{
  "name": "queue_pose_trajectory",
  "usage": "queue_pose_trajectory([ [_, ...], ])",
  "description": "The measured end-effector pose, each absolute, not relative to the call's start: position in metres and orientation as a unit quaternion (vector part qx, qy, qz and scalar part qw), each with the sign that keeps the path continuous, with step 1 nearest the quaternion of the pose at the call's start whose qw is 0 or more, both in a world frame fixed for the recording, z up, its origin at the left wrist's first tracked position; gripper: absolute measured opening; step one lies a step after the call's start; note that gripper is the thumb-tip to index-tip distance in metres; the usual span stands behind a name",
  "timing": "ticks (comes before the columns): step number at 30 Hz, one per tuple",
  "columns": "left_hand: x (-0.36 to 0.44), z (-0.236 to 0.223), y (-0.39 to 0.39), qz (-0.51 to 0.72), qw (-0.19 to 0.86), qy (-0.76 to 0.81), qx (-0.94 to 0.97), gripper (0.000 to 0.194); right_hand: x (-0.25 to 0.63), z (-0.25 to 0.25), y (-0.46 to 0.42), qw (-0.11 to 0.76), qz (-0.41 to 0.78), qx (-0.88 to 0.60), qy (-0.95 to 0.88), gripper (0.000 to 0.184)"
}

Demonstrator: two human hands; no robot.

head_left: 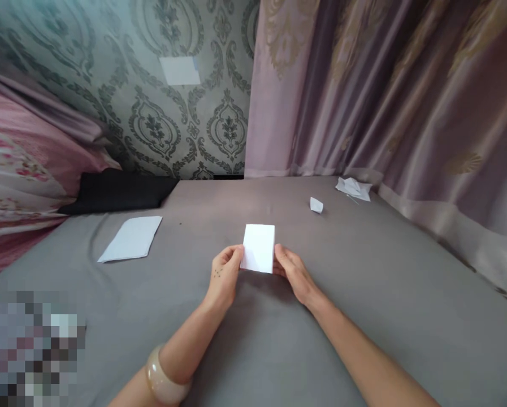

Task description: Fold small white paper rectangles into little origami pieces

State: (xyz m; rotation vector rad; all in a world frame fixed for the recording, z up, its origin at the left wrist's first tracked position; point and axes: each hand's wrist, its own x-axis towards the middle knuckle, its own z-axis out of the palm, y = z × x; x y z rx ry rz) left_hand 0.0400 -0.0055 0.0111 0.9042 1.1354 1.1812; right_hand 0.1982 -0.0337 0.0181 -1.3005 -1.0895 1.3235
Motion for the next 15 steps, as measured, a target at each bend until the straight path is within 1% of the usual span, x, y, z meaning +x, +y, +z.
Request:
queue_pose_trajectory([
  [2,0.044,0.008,-0.009,0.504,0.618,0.478,0.368,0.031,0.191,0.018,-0.036,0.478,0.562,-0.523,-0.427,0.049],
  [6,0.047,0.007,-0.012,0.493,0.607,0.489,0.387,0.031,0.186,0.013,-0.036,0.479,0.561,-0.531,-0.417,0.043],
  [11,0.041,0.01,-0.01,0.453,0.638,0.49,0.385,0.035,0.194,0.009,-0.034,0.442,0.559,-0.538,-0.449,0.039],
  [13,0.039,0.008,-0.008,0.44,0.636,0.505,0.385,0.033,0.197,0.008,-0.034,0.439,0.535,-0.555,-0.461,0.044],
  [15,0.037,0.005,-0.007,0.43,0.624,0.522,0.392,0.03,0.201,0.006,-0.034,0.445,0.492,-0.572,-0.484,0.056],
])
